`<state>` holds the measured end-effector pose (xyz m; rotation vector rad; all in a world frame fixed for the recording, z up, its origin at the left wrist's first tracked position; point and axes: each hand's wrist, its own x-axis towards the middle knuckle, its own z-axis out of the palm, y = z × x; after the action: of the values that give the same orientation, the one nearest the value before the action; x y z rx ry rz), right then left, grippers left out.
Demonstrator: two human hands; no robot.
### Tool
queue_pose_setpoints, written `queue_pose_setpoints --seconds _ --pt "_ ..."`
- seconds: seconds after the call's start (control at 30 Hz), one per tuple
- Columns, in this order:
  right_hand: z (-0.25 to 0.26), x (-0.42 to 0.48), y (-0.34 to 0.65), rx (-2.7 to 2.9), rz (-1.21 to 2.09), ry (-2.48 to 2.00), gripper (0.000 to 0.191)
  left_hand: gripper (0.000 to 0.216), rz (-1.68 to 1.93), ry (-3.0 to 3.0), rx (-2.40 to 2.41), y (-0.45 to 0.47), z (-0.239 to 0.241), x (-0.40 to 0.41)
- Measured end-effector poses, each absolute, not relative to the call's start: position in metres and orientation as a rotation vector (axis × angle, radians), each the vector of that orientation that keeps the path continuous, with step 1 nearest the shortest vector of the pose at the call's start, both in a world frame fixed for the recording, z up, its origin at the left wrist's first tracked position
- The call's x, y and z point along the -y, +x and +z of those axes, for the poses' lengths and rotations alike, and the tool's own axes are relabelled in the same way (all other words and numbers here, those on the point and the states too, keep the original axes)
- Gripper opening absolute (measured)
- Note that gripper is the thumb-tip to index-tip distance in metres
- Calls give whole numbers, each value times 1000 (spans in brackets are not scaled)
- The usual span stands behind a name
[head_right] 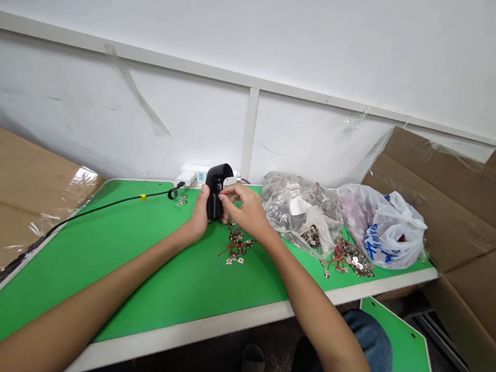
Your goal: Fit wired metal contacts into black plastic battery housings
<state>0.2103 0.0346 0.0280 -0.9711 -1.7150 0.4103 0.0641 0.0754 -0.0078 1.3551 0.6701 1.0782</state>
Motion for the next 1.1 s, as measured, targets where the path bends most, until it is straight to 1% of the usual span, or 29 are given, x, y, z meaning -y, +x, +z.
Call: queue_pose_setpoints --seconds 0.13,0.37,0.57,0.73,0.9,1.1 --pt "29 -32 211 1808 214 -991 7 88 1077 1353 -679 64 -10 -76" --pt "34 -29 212 1838 166 -869 8 87 1073 1350 -703 64 -13 -77" --pt "32 -34 213 1808 243 -843 8 78 1162 1389 -708 61 -15 -78" --pt "27 -40 211 1625 426 -962 8 65 1210 1349 -674 60 -12 -76" --pt "22 -46 212 1507 608 -1001 16 71 1141 1286 -655 63 -15 -82" --pt "18 -50 214 1455 757 -948 28 63 1217 1240 -744 60 -22 -86"
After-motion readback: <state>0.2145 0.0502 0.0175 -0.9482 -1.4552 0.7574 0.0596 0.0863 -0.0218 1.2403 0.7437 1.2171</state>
